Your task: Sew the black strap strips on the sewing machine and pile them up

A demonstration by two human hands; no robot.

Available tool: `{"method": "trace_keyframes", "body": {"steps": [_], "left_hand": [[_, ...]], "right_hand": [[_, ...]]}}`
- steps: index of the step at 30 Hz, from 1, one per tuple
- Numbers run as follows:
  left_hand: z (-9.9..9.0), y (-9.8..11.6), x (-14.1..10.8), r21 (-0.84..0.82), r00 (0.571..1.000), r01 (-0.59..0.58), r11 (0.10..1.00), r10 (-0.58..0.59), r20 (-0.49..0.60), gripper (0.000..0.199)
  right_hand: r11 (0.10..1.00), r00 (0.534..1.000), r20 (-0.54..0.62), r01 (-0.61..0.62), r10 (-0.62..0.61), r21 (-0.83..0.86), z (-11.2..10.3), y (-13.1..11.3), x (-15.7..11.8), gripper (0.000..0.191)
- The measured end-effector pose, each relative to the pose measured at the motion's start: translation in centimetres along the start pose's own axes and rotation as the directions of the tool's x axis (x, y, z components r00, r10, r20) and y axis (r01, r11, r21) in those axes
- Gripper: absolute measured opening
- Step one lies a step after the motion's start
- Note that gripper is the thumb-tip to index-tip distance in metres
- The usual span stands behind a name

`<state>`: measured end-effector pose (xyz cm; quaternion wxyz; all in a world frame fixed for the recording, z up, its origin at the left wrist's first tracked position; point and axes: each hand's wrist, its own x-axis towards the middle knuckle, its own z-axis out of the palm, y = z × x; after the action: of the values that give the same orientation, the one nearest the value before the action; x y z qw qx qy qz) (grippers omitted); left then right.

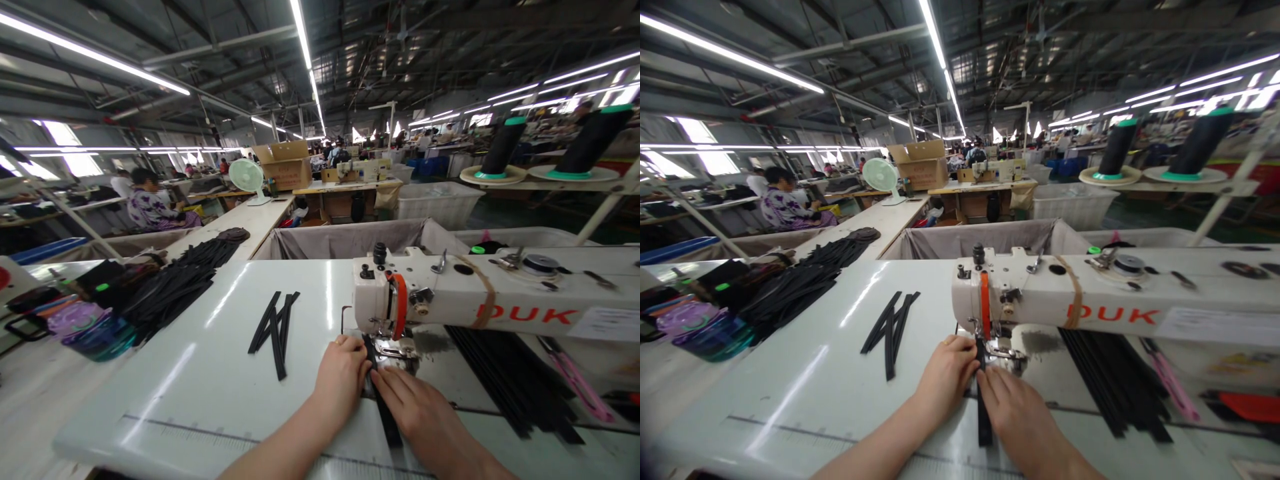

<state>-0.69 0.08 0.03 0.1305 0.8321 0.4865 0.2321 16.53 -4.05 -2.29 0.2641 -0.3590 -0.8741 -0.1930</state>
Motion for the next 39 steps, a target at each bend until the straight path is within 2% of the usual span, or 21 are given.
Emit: {"method": "trace_keyframes", "body": {"steps": [6, 16, 21, 25, 31, 34, 39], "left_hand": [[0.5, -0.2, 0.2, -0.019, 0.999, -0.011, 1.000, 0.010, -0.050, 0.016], [0.7, 0.0, 0.3, -0.010, 0.995, -0.015, 1.000, 0.014, -0.098, 0.015], [1.0, 0.3, 0.3, 0.050, 0.997, 0.010, 0.999, -0.006, -0.078, 0.016], [1.2, 0.5, 0.6, 0.141, 0.999, 0.043, 0.989, -0.038, -0.038, 0.017], [0.7, 0.9, 0.9, 0.176, 0.999, 0.053, 0.983, -0.050, -0.021, 0.017], [0.6, 1.0, 0.5, 0.125, 0.999, 0.043, 0.991, -0.039, -0.034, 0.017], [0.8, 0.1, 0.3, -0.076, 0.994, -0.036, 0.996, 0.028, -0.102, 0.021]], "right_hand": [[0.999, 0.998, 0.061, 0.013, -0.010, -0.045, -0.1, 0.3, 0.5, 0.045], [0.996, 1.000, 0.020, -0.003, 0.005, -0.087, 0.7, 0.2, 0.3, 0.046], [0.997, 1.000, 0.024, 0.009, -0.007, -0.083, 0.5, 0.2, 0.4, 0.046], [0.998, 0.996, 0.084, -0.016, 0.021, -0.059, 0.3, 0.1, 0.9, 0.043], [0.999, 0.991, 0.131, -0.042, 0.043, -0.013, 0.1, 0.3, 1.3, 0.038], [0.999, 0.990, 0.135, -0.051, 0.050, 0.006, 0.2, 0.5, 1.2, 0.035], [0.997, 0.991, 0.111, -0.070, 0.068, 0.012, 0.3, 0.8, 1.3, 0.036]]}}
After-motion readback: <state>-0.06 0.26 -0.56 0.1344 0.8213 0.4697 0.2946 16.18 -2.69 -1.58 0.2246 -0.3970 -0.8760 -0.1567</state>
